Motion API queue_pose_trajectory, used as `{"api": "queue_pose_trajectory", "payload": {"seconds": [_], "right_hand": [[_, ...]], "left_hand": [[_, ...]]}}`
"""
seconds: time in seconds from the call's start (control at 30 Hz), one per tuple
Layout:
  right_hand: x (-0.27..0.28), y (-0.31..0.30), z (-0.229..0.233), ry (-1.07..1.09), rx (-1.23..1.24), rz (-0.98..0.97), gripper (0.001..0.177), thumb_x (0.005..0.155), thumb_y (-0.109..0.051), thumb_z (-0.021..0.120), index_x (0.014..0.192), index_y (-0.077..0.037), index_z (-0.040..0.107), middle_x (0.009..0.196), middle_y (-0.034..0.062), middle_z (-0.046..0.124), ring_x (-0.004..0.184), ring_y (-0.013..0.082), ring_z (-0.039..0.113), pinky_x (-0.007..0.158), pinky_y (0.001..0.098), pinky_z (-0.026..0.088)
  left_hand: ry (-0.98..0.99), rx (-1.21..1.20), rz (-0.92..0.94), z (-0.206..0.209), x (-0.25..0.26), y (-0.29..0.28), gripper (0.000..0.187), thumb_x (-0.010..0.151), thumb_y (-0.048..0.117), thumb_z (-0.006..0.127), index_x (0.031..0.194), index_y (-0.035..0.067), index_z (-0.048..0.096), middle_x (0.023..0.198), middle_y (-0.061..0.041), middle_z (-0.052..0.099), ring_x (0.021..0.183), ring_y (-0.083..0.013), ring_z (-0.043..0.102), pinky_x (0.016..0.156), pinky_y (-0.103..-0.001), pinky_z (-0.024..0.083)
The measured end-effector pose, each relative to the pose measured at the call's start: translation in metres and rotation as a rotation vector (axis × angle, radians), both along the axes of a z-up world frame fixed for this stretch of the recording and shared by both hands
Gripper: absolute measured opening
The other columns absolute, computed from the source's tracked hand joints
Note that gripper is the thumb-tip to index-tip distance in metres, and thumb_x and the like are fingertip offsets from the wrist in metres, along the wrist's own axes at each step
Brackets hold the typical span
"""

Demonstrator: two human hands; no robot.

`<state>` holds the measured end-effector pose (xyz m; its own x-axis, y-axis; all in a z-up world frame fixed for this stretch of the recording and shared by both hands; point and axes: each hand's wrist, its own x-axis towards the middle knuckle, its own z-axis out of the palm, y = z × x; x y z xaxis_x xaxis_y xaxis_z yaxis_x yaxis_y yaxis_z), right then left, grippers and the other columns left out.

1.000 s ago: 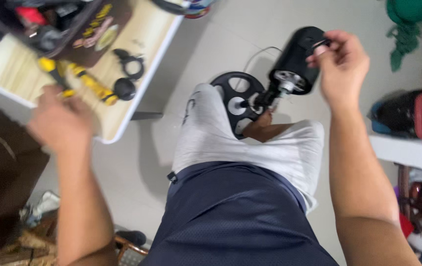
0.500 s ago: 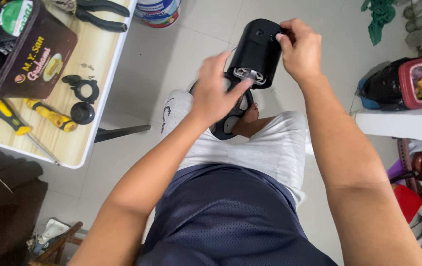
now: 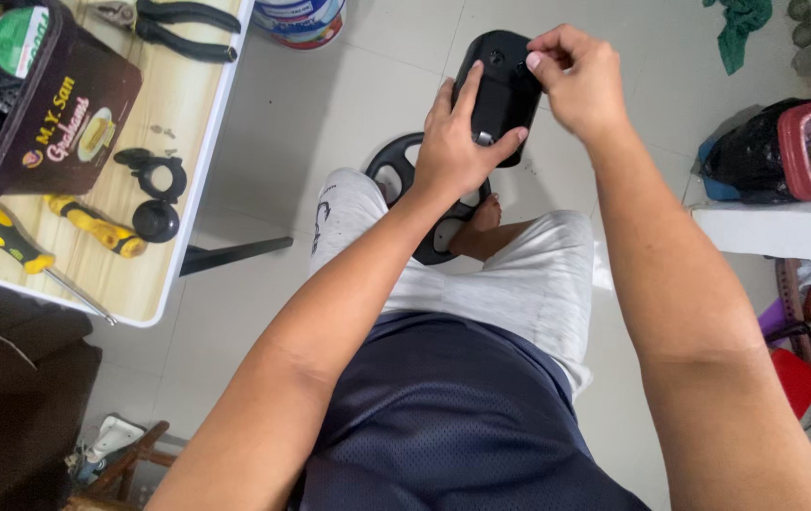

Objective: The person disassembles a small black fan motor using a screwdriver, removes the rear cover and internal components, and reassembles the unit. The person handles the motor housing, screws, and internal parts while seated on the floor.

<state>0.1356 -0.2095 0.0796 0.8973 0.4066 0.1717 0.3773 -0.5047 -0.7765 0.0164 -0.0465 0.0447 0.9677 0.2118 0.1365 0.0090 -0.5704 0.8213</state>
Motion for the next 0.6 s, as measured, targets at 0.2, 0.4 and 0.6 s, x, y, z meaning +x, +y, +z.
{"api": "queue_pose_trajectory", "payload": {"seconds": [0.2, 0.4, 0.6], "right_hand": [[0.015, 0.003, 0.003, 0.507, 0.155, -0.124, 0.004, 0.097, -0.010, 0.075, 0.095, -0.011, 0.072, 0.085, -0.0034, 0.068, 0.079, 0.0109, 0.063, 0.069, 0.0319, 0.055], [0.013, 0.004, 0.006, 0.664, 0.220, -0.204, 0.009, 0.097, -0.013, 0.071, 0.089, -0.012, 0.066, 0.092, -0.0022, 0.067, 0.089, 0.0131, 0.063, 0.069, 0.0406, 0.056], [0.009, 0.012, 0.001, 0.639, 0.179, -0.282, 0.011, 0.097, -0.016, 0.072, 0.090, -0.010, 0.066, 0.085, -0.0024, 0.060, 0.081, 0.0144, 0.058, 0.066, 0.0409, 0.055]], "left_hand": [[0.080, -0.027, -0.003, 0.005, 0.002, 0.000, 0.109, 0.076, 0.059, 0.082, 0.160, 0.016, 0.027, 0.151, -0.041, 0.035, 0.140, -0.0562, 0.040, 0.108, -0.055, 0.044], [0.004, -0.020, 0.006, 0.002, 0.000, -0.002, 0.105, 0.079, 0.055, 0.082, 0.161, 0.015, 0.030, 0.152, -0.039, 0.038, 0.140, -0.0545, 0.042, 0.111, -0.054, 0.044], [-0.029, -0.022, 0.022, 0.001, 0.000, -0.005, 0.102, 0.077, 0.052, 0.082, 0.159, 0.013, 0.034, 0.152, -0.036, 0.041, 0.137, -0.0527, 0.046, 0.109, -0.052, 0.046]]}}
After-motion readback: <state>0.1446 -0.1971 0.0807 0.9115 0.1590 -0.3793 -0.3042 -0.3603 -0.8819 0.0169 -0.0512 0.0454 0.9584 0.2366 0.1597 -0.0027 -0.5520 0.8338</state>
